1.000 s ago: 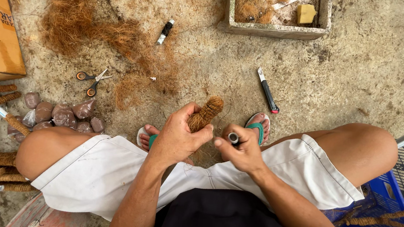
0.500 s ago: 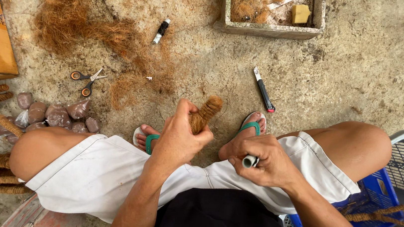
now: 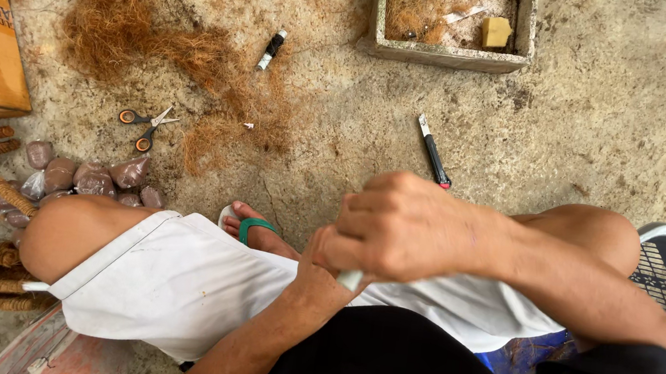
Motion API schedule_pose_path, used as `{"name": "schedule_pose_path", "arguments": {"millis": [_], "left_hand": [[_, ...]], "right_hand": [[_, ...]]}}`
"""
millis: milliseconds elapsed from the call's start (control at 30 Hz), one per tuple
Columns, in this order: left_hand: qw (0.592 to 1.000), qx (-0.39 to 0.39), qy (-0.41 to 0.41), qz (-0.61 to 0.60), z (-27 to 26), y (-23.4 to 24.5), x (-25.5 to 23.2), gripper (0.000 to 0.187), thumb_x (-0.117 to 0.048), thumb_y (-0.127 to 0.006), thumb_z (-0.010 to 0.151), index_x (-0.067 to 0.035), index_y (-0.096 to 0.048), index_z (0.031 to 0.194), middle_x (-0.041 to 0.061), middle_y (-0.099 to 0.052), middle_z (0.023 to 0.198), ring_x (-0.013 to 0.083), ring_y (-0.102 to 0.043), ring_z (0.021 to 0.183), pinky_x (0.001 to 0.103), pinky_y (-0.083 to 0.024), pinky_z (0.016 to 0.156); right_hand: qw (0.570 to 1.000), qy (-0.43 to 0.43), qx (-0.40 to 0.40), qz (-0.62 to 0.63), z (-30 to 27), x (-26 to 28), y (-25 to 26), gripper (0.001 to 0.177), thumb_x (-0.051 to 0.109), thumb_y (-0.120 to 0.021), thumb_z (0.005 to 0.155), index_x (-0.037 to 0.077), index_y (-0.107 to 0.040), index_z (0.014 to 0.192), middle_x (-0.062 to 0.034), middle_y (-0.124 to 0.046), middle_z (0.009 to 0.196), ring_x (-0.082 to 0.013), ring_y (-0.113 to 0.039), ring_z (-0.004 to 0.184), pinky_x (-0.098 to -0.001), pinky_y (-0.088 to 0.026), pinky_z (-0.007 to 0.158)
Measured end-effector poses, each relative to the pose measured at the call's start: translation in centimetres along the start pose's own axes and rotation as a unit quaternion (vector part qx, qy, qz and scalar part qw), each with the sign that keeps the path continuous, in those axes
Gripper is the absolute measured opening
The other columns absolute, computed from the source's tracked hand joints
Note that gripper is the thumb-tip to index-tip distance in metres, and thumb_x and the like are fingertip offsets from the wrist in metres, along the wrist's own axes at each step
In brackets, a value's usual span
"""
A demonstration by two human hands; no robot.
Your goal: The person wraps brown fibrous material around a metal rod, then transfers the wrapped bundle onto a white plastic tube. They continue wrapping the fiber around the tube and secure it with a black band.
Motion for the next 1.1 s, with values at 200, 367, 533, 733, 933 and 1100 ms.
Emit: {"name": "schedule_pose_path", "arguments": {"millis": [200, 367, 533, 733, 933, 1100], "left_hand": [[0.994, 0.023, -0.012, 0.105, -0.4, -0.7, 0.9, 0.022, -0.025, -0.077, 0.085, -0.006, -0.075, 0.097, 0.009, -0.072, 0.071, 0.0302, -0.072, 0.065, 0.045, -0.055, 0.052], [0.992, 0.006, 0.019, 0.126, 0.5, 0.2, -0.8, 0.022, -0.023, -0.077, 0.086, -0.004, -0.070, 0.079, 0.010, -0.068, 0.064, 0.0285, -0.070, 0.058, 0.043, -0.054, 0.050], [1.000, 0.021, -0.014, -0.008, 1.0, 2.2, -2.6, 0.019, -0.022, -0.073, 0.082, -0.005, -0.066, 0.079, 0.006, -0.069, 0.067, 0.0240, -0.072, 0.059, 0.037, -0.056, 0.053], [0.992, 0.056, -0.051, -0.098, 1.3, 3.3, -2.7, 0.022, -0.022, -0.075, 0.088, -0.005, -0.063, 0.086, 0.006, -0.064, 0.066, 0.0255, -0.069, 0.062, 0.039, -0.053, 0.054], [0.993, 0.068, -0.053, -0.078, 0.5, 2.8, -1.4, 0.012, -0.014, -0.065, 0.089, -0.005, -0.060, 0.082, 0.009, -0.064, 0.068, 0.0294, -0.068, 0.062, 0.041, -0.052, 0.052], [0.994, 0.039, -0.086, -0.051, 0.4, 2.7, -0.5, 0.006, -0.010, -0.063, 0.090, -0.004, -0.060, 0.088, 0.010, -0.065, 0.075, 0.0312, -0.068, 0.069, 0.041, -0.051, 0.057]], "right_hand": [[0.991, -0.031, -0.019, 0.131, 1.5, -2.9, -0.1, 0.034, 0.030, -0.079, 0.083, 0.009, -0.055, 0.071, -0.0052, -0.052, 0.058, -0.0288, -0.058, 0.055, -0.0430, -0.040, 0.050], [0.990, -0.065, -0.024, 0.120, 1.8, -3.5, -0.9, 0.049, 0.038, -0.083, 0.088, 0.009, -0.052, 0.064, -0.0056, -0.048, 0.052, -0.0290, -0.053, 0.047, -0.0440, -0.036, 0.044], [0.987, -0.065, -0.029, 0.141, 1.3, -3.5, -0.5, 0.042, 0.037, -0.079, 0.089, 0.010, -0.053, 0.071, -0.0047, -0.049, 0.056, -0.0275, -0.054, 0.051, -0.0434, -0.037, 0.048], [0.985, -0.078, -0.039, 0.149, 0.7, -2.5, -0.3, 0.048, 0.043, -0.078, 0.090, 0.009, -0.051, 0.070, -0.0042, -0.050, 0.058, -0.0263, -0.055, 0.052, -0.0415, -0.040, 0.049], [0.985, -0.082, -0.025, 0.149, 1.3, -2.4, -0.2, 0.050, 0.047, -0.079, 0.087, 0.009, -0.051, 0.070, -0.0038, -0.051, 0.057, -0.0253, -0.056, 0.051, -0.0413, -0.040, 0.048], [0.985, -0.080, -0.014, 0.152, 1.4, -1.7, 0.1, 0.052, 0.049, -0.078, 0.089, 0.009, -0.051, 0.070, -0.0040, -0.051, 0.058, -0.0262, -0.057, 0.052, -0.0415, -0.040, 0.048]]}}
Point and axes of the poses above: each hand's wrist, its own z-axis towards the middle knuckle, its own y-axis out of the back of the hand, x = y × z, the point moved 2 cm from there along z, towards the middle knuckle
